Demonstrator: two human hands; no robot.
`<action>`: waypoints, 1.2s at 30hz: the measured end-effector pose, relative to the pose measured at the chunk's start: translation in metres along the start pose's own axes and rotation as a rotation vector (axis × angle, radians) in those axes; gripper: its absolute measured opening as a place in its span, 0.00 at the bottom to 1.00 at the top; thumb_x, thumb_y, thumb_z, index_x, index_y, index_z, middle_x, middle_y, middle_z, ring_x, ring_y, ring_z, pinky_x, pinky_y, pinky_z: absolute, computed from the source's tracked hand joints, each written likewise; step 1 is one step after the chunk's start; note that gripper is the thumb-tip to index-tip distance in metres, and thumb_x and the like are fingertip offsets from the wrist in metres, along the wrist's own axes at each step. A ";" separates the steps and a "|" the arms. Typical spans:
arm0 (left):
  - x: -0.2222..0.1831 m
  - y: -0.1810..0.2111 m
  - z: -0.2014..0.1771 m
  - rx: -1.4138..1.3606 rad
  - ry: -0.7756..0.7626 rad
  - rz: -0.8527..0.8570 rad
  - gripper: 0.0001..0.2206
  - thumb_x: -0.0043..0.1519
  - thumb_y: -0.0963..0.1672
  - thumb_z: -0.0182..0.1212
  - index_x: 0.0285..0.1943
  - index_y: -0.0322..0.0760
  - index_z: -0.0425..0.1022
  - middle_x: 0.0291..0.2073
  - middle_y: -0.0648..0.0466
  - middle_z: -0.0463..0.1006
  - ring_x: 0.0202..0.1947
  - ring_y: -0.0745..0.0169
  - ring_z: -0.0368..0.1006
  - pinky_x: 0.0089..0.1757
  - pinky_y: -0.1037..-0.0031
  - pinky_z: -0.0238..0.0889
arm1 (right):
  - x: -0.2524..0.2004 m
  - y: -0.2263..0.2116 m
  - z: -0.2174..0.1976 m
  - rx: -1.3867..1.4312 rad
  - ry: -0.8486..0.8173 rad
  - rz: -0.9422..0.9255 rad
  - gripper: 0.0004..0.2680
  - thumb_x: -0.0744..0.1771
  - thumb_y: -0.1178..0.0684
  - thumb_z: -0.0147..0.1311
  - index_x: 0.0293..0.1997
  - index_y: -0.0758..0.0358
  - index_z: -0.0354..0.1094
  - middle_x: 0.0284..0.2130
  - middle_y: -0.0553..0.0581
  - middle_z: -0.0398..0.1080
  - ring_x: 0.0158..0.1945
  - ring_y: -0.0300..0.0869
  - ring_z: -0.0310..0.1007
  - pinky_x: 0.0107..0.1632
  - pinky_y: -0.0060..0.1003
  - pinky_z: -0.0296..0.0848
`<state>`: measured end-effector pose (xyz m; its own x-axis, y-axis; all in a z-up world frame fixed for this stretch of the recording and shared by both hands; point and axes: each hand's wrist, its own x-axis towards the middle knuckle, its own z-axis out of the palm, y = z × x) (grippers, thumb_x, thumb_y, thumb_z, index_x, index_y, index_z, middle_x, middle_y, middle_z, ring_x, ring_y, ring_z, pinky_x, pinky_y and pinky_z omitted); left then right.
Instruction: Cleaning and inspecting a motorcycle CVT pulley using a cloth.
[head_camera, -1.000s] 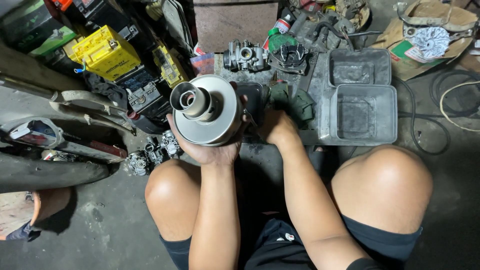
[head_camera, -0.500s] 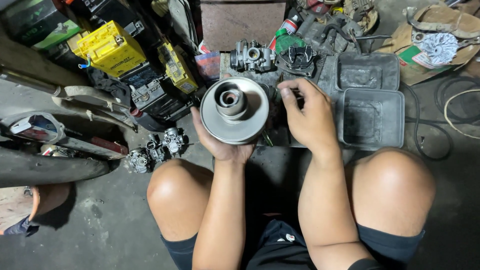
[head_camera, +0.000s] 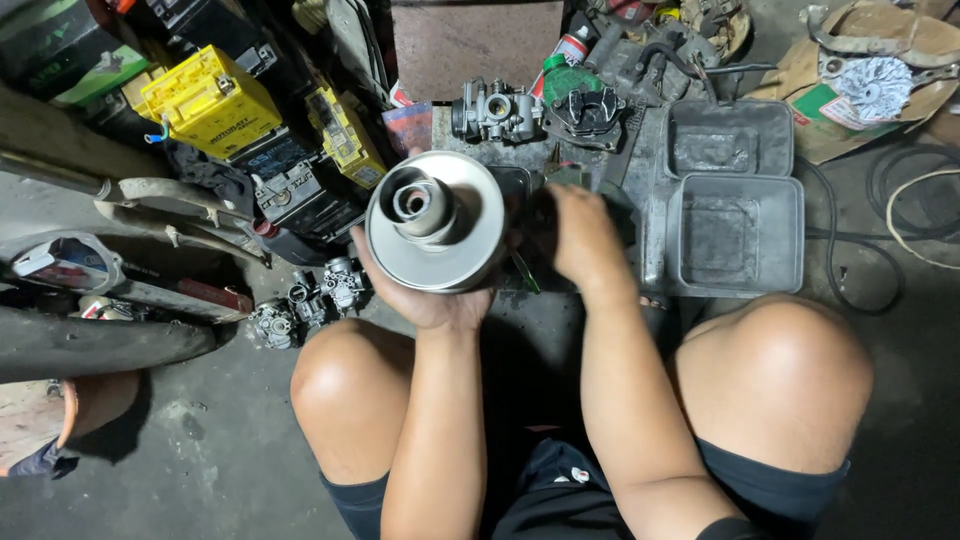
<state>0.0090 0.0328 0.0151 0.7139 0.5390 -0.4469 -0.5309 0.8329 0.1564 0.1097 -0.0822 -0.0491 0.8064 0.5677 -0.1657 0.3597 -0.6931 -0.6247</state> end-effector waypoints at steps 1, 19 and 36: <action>-0.002 0.003 -0.001 0.002 0.003 0.001 0.35 0.57 0.61 0.54 0.63 0.35 0.70 0.62 0.35 0.70 0.63 0.30 0.65 0.62 0.34 0.54 | -0.002 -0.011 0.007 0.002 -0.003 0.001 0.19 0.61 0.69 0.57 0.59 0.68 0.69 0.47 0.69 0.75 0.56 0.63 0.73 0.59 0.52 0.73; -0.014 0.015 0.002 -0.020 -0.081 0.110 0.37 0.61 0.60 0.46 0.70 0.32 0.63 0.68 0.42 0.65 0.66 0.37 0.63 0.64 0.38 0.54 | 0.004 -0.031 0.122 0.240 -0.029 0.062 0.19 0.67 0.38 0.45 0.48 0.65 0.74 0.44 0.67 0.78 0.53 0.60 0.76 0.57 0.51 0.74; -0.007 0.024 -0.010 -0.047 -0.132 0.159 0.36 0.63 0.59 0.44 0.73 0.31 0.61 0.70 0.46 0.64 0.66 0.40 0.64 0.65 0.40 0.55 | -0.005 0.073 0.169 0.270 0.010 0.147 0.18 0.68 0.40 0.41 0.53 0.64 0.68 0.49 0.67 0.75 0.56 0.58 0.75 0.60 0.48 0.72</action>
<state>-0.0135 0.0481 0.0132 0.6712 0.6778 -0.3003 -0.6605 0.7307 0.1728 0.0519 -0.0603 -0.2228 0.8453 0.4651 -0.2629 0.1022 -0.6237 -0.7749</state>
